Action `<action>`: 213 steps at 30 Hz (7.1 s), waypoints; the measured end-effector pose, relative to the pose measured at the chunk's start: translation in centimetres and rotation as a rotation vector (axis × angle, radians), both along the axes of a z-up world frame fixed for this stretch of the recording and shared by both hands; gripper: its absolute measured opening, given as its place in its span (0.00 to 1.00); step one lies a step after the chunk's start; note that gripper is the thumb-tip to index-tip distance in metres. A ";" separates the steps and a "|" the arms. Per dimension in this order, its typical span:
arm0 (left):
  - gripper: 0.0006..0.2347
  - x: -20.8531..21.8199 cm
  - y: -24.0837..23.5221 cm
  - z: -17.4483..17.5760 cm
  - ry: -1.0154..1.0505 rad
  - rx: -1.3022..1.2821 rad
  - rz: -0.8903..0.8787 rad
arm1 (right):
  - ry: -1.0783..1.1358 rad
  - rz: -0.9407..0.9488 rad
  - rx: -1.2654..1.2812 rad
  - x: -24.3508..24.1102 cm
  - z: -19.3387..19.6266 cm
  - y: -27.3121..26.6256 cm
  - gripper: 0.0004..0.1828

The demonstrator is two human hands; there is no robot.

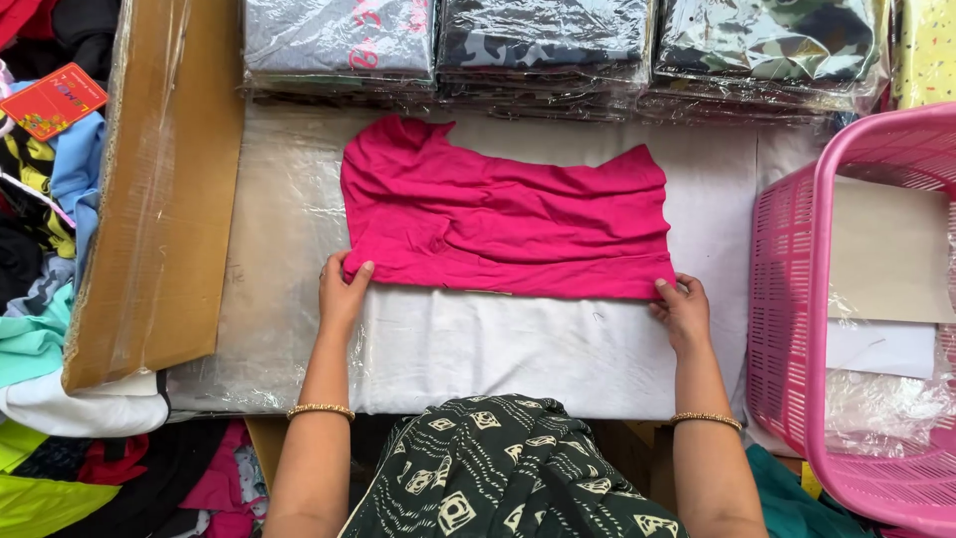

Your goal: The person folds a pink t-shirt on a white table surface, smoothing it out and folding it into a compact rectangle. They then place the folded shirt into a clear plastic bag and arrange it with other packaged clothes.

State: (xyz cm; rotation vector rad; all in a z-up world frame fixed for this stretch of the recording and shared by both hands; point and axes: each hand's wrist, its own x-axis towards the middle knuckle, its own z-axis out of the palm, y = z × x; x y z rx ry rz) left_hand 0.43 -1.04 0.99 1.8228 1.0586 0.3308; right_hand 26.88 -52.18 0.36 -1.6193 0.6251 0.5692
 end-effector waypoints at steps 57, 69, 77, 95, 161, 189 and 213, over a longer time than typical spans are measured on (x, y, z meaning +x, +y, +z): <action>0.07 -2.1 2.6 0.5 0.131 0.473 0.158 | -0.763 1.063 -0.976 -3.6 -3.3 6.4 0.38; 0.29 4.7 -7.5 0.6 0.721 0.436 -0.704 | -0.787 1.406 -0.872 -9.4 -1.7 14.7 0.38; 0.22 7.5 -3.0 -0.5 0.584 0.544 -0.384 | -0.670 0.736 -1.186 3.0 -5.1 0.9 0.34; 0.12 24.9 8.4 -7.1 0.044 -0.191 -0.083 | -0.527 0.620 -0.806 19.9 -5.5 10.7 0.25; 0.16 12.7 4.7 -3.6 0.114 0.559 -0.079 | -0.895 0.829 -0.903 6.0 -3.6 14.1 0.25; 0.27 13.5 -3.8 -2.1 0.591 0.564 -0.697 | -0.846 1.259 -0.964 0.5 -4.0 21.4 0.35; 0.28 6.1 -5.4 1.2 0.437 0.649 -0.726 | -0.844 1.147 -0.869 -5.5 -2.6 11.6 0.38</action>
